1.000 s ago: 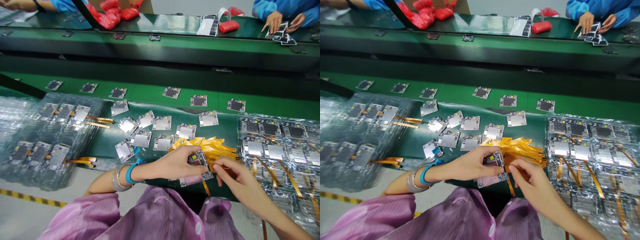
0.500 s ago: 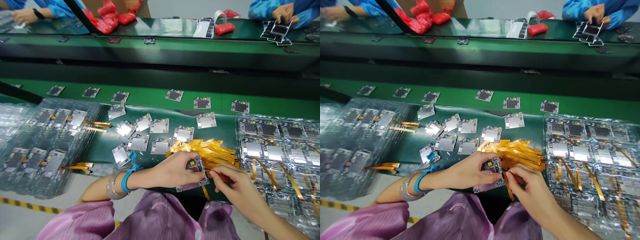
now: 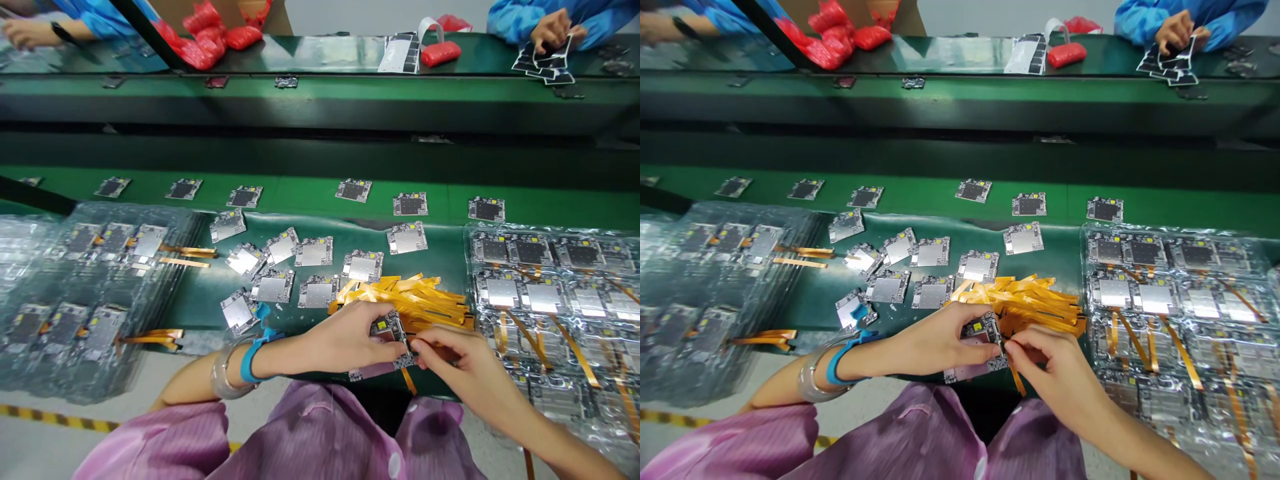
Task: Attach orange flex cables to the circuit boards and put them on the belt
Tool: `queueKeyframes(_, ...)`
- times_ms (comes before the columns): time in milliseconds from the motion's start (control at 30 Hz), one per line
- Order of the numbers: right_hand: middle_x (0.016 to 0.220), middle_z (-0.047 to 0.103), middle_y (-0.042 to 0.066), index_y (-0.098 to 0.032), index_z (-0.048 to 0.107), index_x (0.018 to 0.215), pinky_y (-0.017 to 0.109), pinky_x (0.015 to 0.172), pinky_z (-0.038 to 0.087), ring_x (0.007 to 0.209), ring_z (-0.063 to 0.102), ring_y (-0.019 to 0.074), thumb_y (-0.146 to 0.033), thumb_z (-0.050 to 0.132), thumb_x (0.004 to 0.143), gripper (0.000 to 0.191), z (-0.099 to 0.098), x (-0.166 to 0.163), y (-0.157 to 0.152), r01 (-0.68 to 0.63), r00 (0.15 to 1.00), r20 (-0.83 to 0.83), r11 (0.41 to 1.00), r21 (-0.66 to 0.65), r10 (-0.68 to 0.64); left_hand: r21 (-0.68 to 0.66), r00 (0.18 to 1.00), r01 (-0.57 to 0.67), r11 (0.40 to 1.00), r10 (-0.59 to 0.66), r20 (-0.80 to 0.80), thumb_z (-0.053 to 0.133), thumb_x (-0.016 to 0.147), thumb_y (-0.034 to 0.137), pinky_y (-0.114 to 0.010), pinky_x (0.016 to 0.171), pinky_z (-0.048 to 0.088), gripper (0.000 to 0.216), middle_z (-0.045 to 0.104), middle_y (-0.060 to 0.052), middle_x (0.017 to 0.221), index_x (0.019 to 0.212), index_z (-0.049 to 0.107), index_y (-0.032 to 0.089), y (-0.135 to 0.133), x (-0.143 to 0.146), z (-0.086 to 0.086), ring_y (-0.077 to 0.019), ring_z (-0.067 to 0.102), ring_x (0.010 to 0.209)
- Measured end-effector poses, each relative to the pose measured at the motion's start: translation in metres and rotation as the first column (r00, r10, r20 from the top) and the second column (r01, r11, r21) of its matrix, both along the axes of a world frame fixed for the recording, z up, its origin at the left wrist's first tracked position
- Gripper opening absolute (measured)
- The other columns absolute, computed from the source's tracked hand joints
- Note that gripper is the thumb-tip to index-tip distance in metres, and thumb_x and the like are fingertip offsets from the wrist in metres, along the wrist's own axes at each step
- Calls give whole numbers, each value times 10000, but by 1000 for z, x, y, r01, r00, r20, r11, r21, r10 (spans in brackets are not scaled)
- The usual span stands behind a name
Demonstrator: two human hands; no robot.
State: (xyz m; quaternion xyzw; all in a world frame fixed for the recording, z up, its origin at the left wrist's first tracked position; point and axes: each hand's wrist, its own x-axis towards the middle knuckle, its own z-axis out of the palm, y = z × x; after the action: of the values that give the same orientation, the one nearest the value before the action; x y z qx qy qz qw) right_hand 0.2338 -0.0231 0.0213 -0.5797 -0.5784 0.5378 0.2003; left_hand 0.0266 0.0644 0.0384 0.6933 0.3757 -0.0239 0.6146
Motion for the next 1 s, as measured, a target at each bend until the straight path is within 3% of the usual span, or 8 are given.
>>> queueKeyframes(133,699,627,-11,-205,654,750,256,591,397,656,558,144,-332,513,968,289,6,5,2,-119,992,32,991,-56,121,-25,1000,29,999,-29,-7,639,844,375,-234,598,366,216,528,53,723,820,577,170,-3,3,-4,-101,410,641)
queueKeyframes(367,694,643,-6,-202,646,745,260,638,421,669,576,150,-380,505,965,316,3,5,-1,-22,1000,-17,996,-86,20,-35,1000,29,999,-29,-5,635,855,357,-230,607,395,197,575,32,759,870,616,161,0,6,-5,-113,460,664)
queueKeyframes(500,711,625,-8,-200,640,730,253,617,397,667,548,140,-324,504,963,297,2,7,-1,-105,994,-4,991,-87,105,-59,997,80,995,-80,7,632,875,351,-219,605,402,206,633,9,817,954,663,163,0,7,-4,-122,507,696)
queueKeyframes(600,681,580,-16,-197,637,714,250,579,363,629,501,129,-306,509,956,295,3,11,0,-146,989,14,986,-83,148,-58,995,94,994,-96,-33,638,874,421,-213,549,362,271,562,30,726,842,624,152,0,8,-7,-110,454,643)
queueKeyframes(833,696,621,2,-200,661,748,264,611,424,660,557,156,-380,529,962,309,-2,8,-5,34,997,-68,997,-66,-38,-136,996,35,990,-24,84,623,896,368,-236,640,420,205,564,27,789,867,581,170,3,8,-9,-125,491,703)
queueKeyframes(1000,702,624,3,-204,681,771,267,592,417,640,558,149,-324,533,968,273,-4,6,-9,65,996,-61,997,50,-62,-116,995,43,992,-32,94,635,907,409,-255,691,453,246,622,3,854,922,616,164,5,10,-7,-148,550,767)
